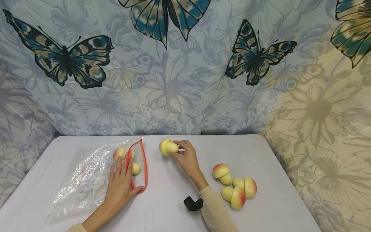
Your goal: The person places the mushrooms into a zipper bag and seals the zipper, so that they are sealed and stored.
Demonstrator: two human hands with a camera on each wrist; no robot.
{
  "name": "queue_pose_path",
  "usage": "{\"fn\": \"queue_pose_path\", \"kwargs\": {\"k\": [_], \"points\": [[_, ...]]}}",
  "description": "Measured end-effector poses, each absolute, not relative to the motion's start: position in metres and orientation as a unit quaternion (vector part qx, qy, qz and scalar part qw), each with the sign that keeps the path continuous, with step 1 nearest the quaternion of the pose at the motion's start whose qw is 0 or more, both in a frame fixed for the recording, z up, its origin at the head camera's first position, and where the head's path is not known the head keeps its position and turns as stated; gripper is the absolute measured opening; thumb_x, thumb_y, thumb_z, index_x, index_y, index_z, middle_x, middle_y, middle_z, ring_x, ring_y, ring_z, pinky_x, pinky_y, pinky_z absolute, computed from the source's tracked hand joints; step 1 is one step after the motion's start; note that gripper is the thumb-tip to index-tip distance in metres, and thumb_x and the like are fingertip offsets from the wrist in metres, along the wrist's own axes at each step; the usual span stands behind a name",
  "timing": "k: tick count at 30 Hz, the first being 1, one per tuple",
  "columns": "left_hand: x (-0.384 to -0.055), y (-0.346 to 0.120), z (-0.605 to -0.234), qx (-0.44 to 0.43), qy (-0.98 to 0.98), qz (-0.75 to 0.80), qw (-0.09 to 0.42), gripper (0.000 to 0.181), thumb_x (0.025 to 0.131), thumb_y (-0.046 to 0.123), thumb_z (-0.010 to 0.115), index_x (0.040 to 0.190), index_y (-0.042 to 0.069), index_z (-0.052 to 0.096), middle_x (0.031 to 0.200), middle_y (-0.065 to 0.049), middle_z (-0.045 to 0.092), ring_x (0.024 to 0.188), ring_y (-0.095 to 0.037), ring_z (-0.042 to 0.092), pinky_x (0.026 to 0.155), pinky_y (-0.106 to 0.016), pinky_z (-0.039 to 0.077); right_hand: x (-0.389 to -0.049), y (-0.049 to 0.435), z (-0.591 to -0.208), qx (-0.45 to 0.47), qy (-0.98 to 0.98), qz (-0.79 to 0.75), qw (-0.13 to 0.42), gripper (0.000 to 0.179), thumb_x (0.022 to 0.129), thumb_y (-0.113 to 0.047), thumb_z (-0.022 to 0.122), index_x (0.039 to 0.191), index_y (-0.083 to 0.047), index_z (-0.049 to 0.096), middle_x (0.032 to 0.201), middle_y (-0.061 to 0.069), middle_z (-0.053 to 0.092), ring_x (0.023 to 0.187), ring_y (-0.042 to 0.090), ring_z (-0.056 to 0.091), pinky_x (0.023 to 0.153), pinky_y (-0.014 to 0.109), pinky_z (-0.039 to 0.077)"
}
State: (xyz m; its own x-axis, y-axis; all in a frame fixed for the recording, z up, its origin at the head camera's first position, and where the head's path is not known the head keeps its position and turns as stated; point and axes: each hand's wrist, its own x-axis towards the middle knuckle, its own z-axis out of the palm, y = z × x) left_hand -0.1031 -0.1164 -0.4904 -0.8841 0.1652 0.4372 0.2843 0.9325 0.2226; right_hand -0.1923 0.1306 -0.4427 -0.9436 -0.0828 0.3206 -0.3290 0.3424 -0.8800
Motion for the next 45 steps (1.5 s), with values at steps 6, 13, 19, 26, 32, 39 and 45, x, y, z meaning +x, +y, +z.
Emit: {"fn": "queue_pose_path", "kwargs": {"k": [6, 13, 19, 26, 32, 39, 45], "points": [[-0.103, -0.117, -0.491, -0.116, -0.96, -0.14, 0.213, 0.124, 0.052, 0.044, 0.093, 0.148, -0.006, 0.032, 0.157, -0.022, 0.024, 0.144, -0.045, 0.016, 0.112, -0.062, 0.017, -0.172, 0.114, -0.411, 0.148, -0.804, 0.57, 0.083, 0.037, 0.08, 0.01, 0.073, 0.115, 0.012, 0.062, 0.114, 0.026, 0.059, 0.104, 0.042, 0.061, 0.085, 0.043, 0.056], [-0.103, -0.116, -0.49, -0.116, -0.961, -0.144, 0.207, 0.123, 0.054, 0.045, 0.092, 0.149, -0.006, 0.031, 0.157, -0.022, 0.024, 0.145, -0.044, 0.015, 0.112, -0.062, 0.016, -0.17, 0.098, -0.413, 0.171, -0.793, 0.581, 0.066, 0.036, 0.08, 0.011, 0.072, 0.114, 0.012, 0.061, 0.114, 0.027, 0.059, 0.103, 0.044, 0.061, 0.085, 0.046, 0.056], [-0.105, -0.115, -0.489, -0.118, -0.96, -0.142, 0.212, 0.123, 0.054, 0.045, 0.091, 0.148, -0.007, 0.032, 0.157, -0.023, 0.024, 0.145, -0.044, 0.015, 0.112, -0.062, 0.017, -0.184, 0.086, -0.446, 0.193, -0.799, 0.566, 0.059, 0.037, 0.082, 0.002, 0.075, 0.118, 0.002, 0.064, 0.114, 0.018, 0.061, 0.102, 0.035, 0.065, 0.082, 0.035, 0.057], [-0.106, -0.115, -0.489, -0.117, -0.963, -0.133, 0.203, 0.122, 0.055, 0.047, 0.091, 0.147, -0.007, 0.033, 0.157, -0.023, 0.024, 0.145, -0.044, 0.015, 0.113, -0.062, 0.016, -0.182, 0.071, -0.454, 0.202, -0.8, 0.563, 0.04, 0.037, 0.083, 0.002, 0.074, 0.119, -0.002, 0.065, 0.115, 0.015, 0.062, 0.103, 0.031, 0.066, 0.082, 0.028, 0.057], [-0.104, -0.115, -0.491, -0.12, -0.956, -0.138, 0.228, 0.122, 0.051, 0.045, 0.092, 0.145, -0.008, 0.035, 0.153, -0.026, 0.03, 0.144, -0.045, 0.019, 0.111, -0.062, 0.019, -0.184, 0.06, -0.462, 0.22, -0.809, 0.541, 0.058, 0.036, 0.082, 0.004, 0.074, 0.117, 0.004, 0.066, 0.115, 0.017, 0.066, 0.105, 0.029, 0.066, 0.086, 0.031, 0.056], [-0.105, -0.115, -0.491, -0.121, -0.958, -0.133, 0.223, 0.126, 0.053, 0.049, 0.09, 0.148, -0.007, 0.03, 0.155, -0.026, 0.026, 0.145, -0.044, 0.016, 0.111, -0.062, 0.019, -0.193, 0.052, -0.473, 0.209, -0.785, 0.578, 0.075, 0.033, 0.079, 0.005, 0.076, 0.111, 0.007, 0.068, 0.112, 0.02, 0.064, 0.104, 0.035, 0.065, 0.085, 0.037, 0.057], [-0.104, -0.117, -0.491, -0.125, -0.957, -0.122, 0.232, 0.127, 0.052, 0.05, 0.09, 0.148, -0.008, 0.031, 0.156, -0.024, 0.026, 0.145, -0.043, 0.017, 0.111, -0.063, 0.019, -0.2, 0.048, -0.477, 0.195, -0.781, 0.591, 0.057, 0.035, 0.078, 0.006, 0.077, 0.111, 0.008, 0.068, 0.112, 0.02, 0.067, 0.105, 0.033, 0.066, 0.085, 0.031, 0.056]]}}
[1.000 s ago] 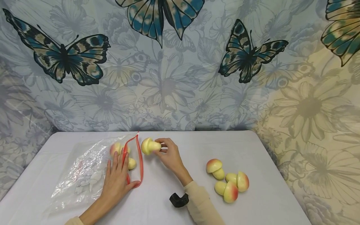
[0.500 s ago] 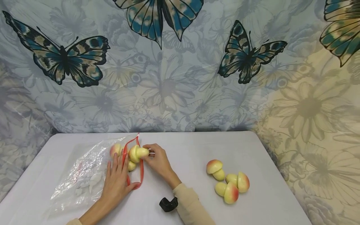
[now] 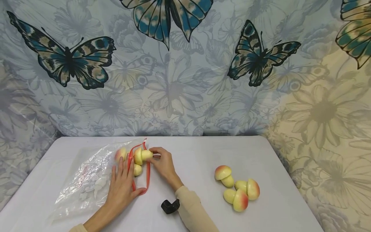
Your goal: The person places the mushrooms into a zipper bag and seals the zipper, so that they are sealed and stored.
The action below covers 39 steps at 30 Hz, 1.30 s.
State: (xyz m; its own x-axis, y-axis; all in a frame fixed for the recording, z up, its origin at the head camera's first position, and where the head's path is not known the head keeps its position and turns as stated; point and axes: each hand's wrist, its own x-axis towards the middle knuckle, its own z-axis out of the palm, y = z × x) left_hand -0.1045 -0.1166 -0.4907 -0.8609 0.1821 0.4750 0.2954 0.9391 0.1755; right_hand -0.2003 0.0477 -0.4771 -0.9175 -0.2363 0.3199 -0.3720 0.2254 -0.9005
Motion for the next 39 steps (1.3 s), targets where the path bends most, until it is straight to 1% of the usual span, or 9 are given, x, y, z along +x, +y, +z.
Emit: {"fn": "queue_pose_path", "kwargs": {"k": [5, 9, 13, 19, 23, 28, 32, 39], "points": [[-0.105, -0.116, -0.491, -0.131, -0.954, -0.112, 0.245, 0.122, 0.051, 0.049, 0.09, 0.145, -0.008, 0.036, 0.158, -0.021, 0.025, 0.145, -0.044, 0.016, 0.111, -0.064, 0.017, -0.205, 0.043, -0.474, 0.221, -0.793, 0.567, 0.036, 0.031, 0.082, 0.004, 0.074, 0.113, 0.009, 0.068, 0.113, 0.02, 0.065, 0.105, 0.031, 0.065, 0.085, 0.029, 0.056], [-0.104, -0.116, -0.49, -0.134, -0.954, -0.111, 0.246, 0.123, 0.051, 0.048, 0.091, 0.146, -0.007, 0.035, 0.159, -0.019, 0.023, 0.145, -0.044, 0.016, 0.111, -0.062, 0.018, -0.204, 0.04, -0.472, 0.229, -0.802, 0.551, 0.025, 0.028, 0.084, 0.004, 0.072, 0.111, 0.007, 0.069, 0.11, 0.018, 0.067, 0.104, 0.029, 0.066, 0.084, 0.025, 0.055], [-0.105, -0.115, -0.489, -0.137, -0.953, -0.107, 0.249, 0.125, 0.051, 0.048, 0.09, 0.147, -0.008, 0.034, 0.159, -0.019, 0.021, 0.145, -0.044, 0.016, 0.112, -0.062, 0.018, -0.2, 0.037, -0.472, 0.232, -0.816, 0.528, 0.034, 0.023, 0.086, 0.004, 0.07, 0.109, 0.005, 0.072, 0.107, 0.017, 0.071, 0.101, 0.029, 0.069, 0.081, 0.023, 0.056], [-0.104, -0.115, -0.489, -0.144, -0.951, -0.102, 0.253, 0.122, 0.05, 0.048, 0.09, 0.144, -0.008, 0.038, 0.158, -0.02, 0.024, 0.144, -0.046, 0.018, 0.113, -0.062, 0.015, -0.19, 0.031, -0.465, 0.233, -0.838, 0.492, 0.034, 0.022, 0.089, -0.002, 0.069, 0.11, 0.0, 0.073, 0.105, 0.013, 0.073, 0.094, 0.024, 0.071, 0.078, 0.026, 0.057], [-0.104, -0.115, -0.489, -0.141, -0.953, -0.109, 0.246, 0.121, 0.052, 0.047, 0.09, 0.146, -0.007, 0.036, 0.159, -0.02, 0.023, 0.144, -0.045, 0.017, 0.114, -0.061, 0.012, -0.185, 0.026, -0.464, 0.247, -0.832, 0.497, 0.012, 0.026, 0.09, -0.005, 0.068, 0.115, 0.001, 0.071, 0.109, 0.012, 0.072, 0.09, 0.02, 0.071, 0.076, 0.021, 0.056], [-0.104, -0.114, -0.489, -0.142, -0.952, -0.114, 0.247, 0.122, 0.051, 0.047, 0.091, 0.147, -0.006, 0.035, 0.159, -0.02, 0.023, 0.144, -0.045, 0.019, 0.115, -0.06, 0.011, -0.181, 0.024, -0.465, 0.257, -0.828, 0.499, -0.011, 0.028, 0.092, -0.007, 0.066, 0.119, -0.001, 0.069, 0.115, 0.01, 0.071, 0.092, 0.016, 0.07, 0.078, 0.017, 0.053], [-0.104, -0.114, -0.49, -0.142, -0.953, -0.111, 0.244, 0.122, 0.052, 0.048, 0.091, 0.147, -0.006, 0.036, 0.159, -0.019, 0.022, 0.144, -0.045, 0.018, 0.115, -0.06, 0.011, -0.18, 0.026, -0.465, 0.25, -0.834, 0.491, -0.007, 0.027, 0.092, -0.006, 0.066, 0.118, -0.001, 0.07, 0.114, 0.01, 0.071, 0.094, 0.018, 0.07, 0.078, 0.018, 0.054], [-0.104, -0.116, -0.489, -0.139, -0.953, -0.109, 0.245, 0.114, 0.052, 0.045, 0.091, 0.141, -0.008, 0.044, 0.155, -0.023, 0.03, 0.143, -0.046, 0.022, 0.114, -0.061, 0.014, -0.18, 0.038, -0.456, 0.261, -0.827, 0.498, 0.015, 0.025, 0.09, 0.0, 0.066, 0.115, 0.003, 0.069, 0.111, 0.013, 0.071, 0.101, 0.024, 0.069, 0.083, 0.027, 0.056]]}}
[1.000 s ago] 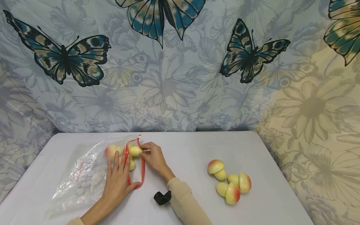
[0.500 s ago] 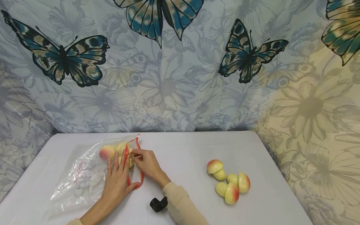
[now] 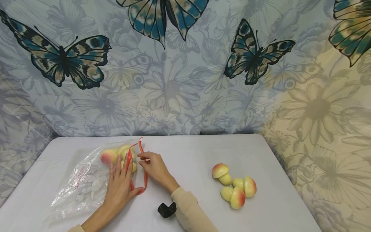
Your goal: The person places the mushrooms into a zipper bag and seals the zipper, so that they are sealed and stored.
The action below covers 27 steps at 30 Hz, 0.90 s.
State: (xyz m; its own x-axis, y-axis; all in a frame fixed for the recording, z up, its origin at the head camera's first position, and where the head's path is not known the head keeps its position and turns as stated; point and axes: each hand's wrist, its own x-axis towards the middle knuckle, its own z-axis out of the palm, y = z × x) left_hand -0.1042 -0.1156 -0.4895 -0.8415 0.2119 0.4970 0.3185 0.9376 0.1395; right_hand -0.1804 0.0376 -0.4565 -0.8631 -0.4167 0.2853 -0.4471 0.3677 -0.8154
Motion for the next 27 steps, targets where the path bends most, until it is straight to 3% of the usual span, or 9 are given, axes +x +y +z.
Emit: {"fn": "queue_pose_path", "kwargs": {"k": [5, 14, 27], "points": [[-0.104, -0.116, -0.49, -0.139, -0.953, -0.114, 0.246, 0.117, 0.052, 0.044, 0.092, 0.143, -0.009, 0.04, 0.156, -0.023, 0.029, 0.143, -0.046, 0.022, 0.114, -0.06, 0.013, -0.177, 0.046, -0.448, 0.261, -0.828, 0.496, 0.016, 0.027, 0.09, 0.0, 0.066, 0.117, 0.004, 0.068, 0.113, 0.012, 0.07, 0.101, 0.023, 0.069, 0.083, 0.024, 0.055], [-0.104, -0.115, -0.491, -0.138, -0.951, -0.126, 0.246, 0.122, 0.049, 0.045, 0.092, 0.145, -0.007, 0.037, 0.157, -0.02, 0.026, 0.143, -0.045, 0.021, 0.114, -0.06, 0.014, -0.171, 0.067, -0.431, 0.274, -0.837, 0.472, 0.042, 0.028, 0.09, 0.0, 0.067, 0.118, 0.002, 0.067, 0.115, 0.013, 0.069, 0.101, 0.025, 0.068, 0.084, 0.034, 0.057], [-0.105, -0.115, -0.492, -0.135, -0.947, -0.129, 0.263, 0.126, 0.045, 0.043, 0.094, 0.146, -0.007, 0.036, 0.155, -0.022, 0.03, 0.143, -0.045, 0.021, 0.115, -0.059, 0.015, -0.158, 0.127, -0.404, 0.24, -0.861, 0.445, 0.055, 0.034, 0.089, -0.002, 0.069, 0.123, 0.001, 0.065, 0.123, 0.013, 0.065, 0.106, 0.027, 0.066, 0.086, 0.032, 0.056]]}}
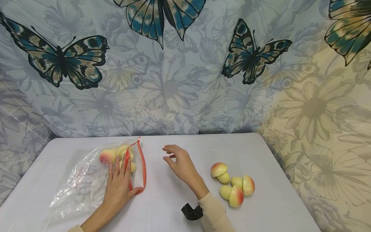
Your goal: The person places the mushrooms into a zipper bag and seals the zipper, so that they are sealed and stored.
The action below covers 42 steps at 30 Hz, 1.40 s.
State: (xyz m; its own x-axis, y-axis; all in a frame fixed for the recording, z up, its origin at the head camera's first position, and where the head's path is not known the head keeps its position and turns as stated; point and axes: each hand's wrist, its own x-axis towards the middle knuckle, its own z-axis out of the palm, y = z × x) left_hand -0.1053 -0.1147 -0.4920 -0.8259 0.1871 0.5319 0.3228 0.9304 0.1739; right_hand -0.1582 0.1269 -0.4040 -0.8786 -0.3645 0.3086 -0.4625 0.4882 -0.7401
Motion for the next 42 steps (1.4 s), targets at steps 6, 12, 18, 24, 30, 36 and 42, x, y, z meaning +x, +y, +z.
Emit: {"fn": "queue_pose_path", "kwargs": {"k": [6, 12, 18, 24, 30, 36, 42], "points": [[-0.106, -0.113, -0.489, -0.128, -0.951, -0.134, 0.247, 0.128, 0.047, 0.042, 0.094, 0.148, -0.006, 0.033, 0.157, -0.021, 0.027, 0.144, -0.044, 0.019, 0.115, -0.058, 0.014, -0.148, 0.159, -0.396, 0.257, -0.891, 0.371, 0.045, 0.035, 0.087, -0.006, 0.072, 0.122, -0.002, 0.065, 0.122, 0.01, 0.066, 0.104, 0.025, 0.066, 0.087, 0.033, 0.055], [-0.106, -0.113, -0.489, -0.128, -0.95, -0.138, 0.248, 0.129, 0.046, 0.041, 0.094, 0.149, -0.006, 0.032, 0.157, -0.02, 0.027, 0.144, -0.044, 0.019, 0.115, -0.058, 0.014, -0.137, 0.185, -0.391, 0.255, -0.916, 0.309, 0.023, 0.03, 0.087, -0.007, 0.072, 0.117, -0.005, 0.068, 0.116, 0.005, 0.068, 0.097, 0.022, 0.067, 0.083, 0.039, 0.055], [-0.107, -0.113, -0.489, -0.13, -0.948, -0.145, 0.25, 0.13, 0.047, 0.041, 0.094, 0.149, -0.006, 0.03, 0.159, -0.019, 0.023, 0.145, -0.044, 0.017, 0.117, -0.055, 0.009, -0.127, 0.208, -0.381, 0.23, -0.937, 0.261, -0.04, 0.027, 0.086, -0.009, 0.074, 0.112, -0.005, 0.07, 0.103, 0.003, 0.07, 0.086, 0.017, 0.065, 0.076, 0.033, 0.054], [-0.107, -0.114, -0.488, -0.129, -0.951, -0.142, 0.243, 0.129, 0.048, 0.045, 0.092, 0.15, -0.006, 0.03, 0.159, -0.019, 0.022, 0.145, -0.044, 0.017, 0.118, -0.054, 0.009, -0.115, 0.227, -0.379, 0.185, -0.953, 0.214, -0.109, 0.031, 0.075, -0.002, 0.08, 0.103, -0.001, 0.07, 0.096, 0.005, 0.07, 0.084, 0.021, 0.064, 0.072, 0.031, 0.053], [-0.107, -0.114, -0.488, -0.131, -0.951, -0.137, 0.244, 0.127, 0.049, 0.045, 0.092, 0.148, -0.007, 0.032, 0.16, -0.02, 0.021, 0.144, -0.045, 0.018, 0.117, -0.055, 0.01, -0.103, 0.241, -0.39, 0.162, -0.97, 0.162, -0.082, 0.032, 0.066, 0.008, 0.077, 0.095, -0.003, 0.07, 0.094, 0.005, 0.069, 0.089, 0.025, 0.066, 0.078, 0.041, 0.054], [-0.106, -0.115, -0.489, -0.133, -0.951, -0.129, 0.248, 0.126, 0.048, 0.046, 0.092, 0.146, -0.008, 0.035, 0.158, -0.021, 0.024, 0.144, -0.045, 0.019, 0.117, -0.055, 0.01, -0.088, 0.244, -0.403, 0.187, -0.982, 0.032, 0.007, 0.016, 0.071, 0.008, 0.067, 0.076, -0.007, 0.061, 0.072, 0.007, 0.061, 0.066, 0.026, 0.06, 0.057, 0.04, 0.05], [-0.106, -0.116, -0.491, -0.133, -0.952, -0.128, 0.245, 0.127, 0.048, 0.047, 0.092, 0.147, -0.007, 0.034, 0.158, -0.02, 0.026, 0.144, -0.045, 0.019, 0.117, -0.056, 0.012, -0.078, 0.244, -0.412, 0.211, -0.971, -0.091, 0.064, 0.026, 0.072, 0.004, 0.071, 0.068, -0.009, 0.049, 0.066, 0.007, 0.053, 0.059, 0.025, 0.052, 0.05, 0.04, 0.046]]}}
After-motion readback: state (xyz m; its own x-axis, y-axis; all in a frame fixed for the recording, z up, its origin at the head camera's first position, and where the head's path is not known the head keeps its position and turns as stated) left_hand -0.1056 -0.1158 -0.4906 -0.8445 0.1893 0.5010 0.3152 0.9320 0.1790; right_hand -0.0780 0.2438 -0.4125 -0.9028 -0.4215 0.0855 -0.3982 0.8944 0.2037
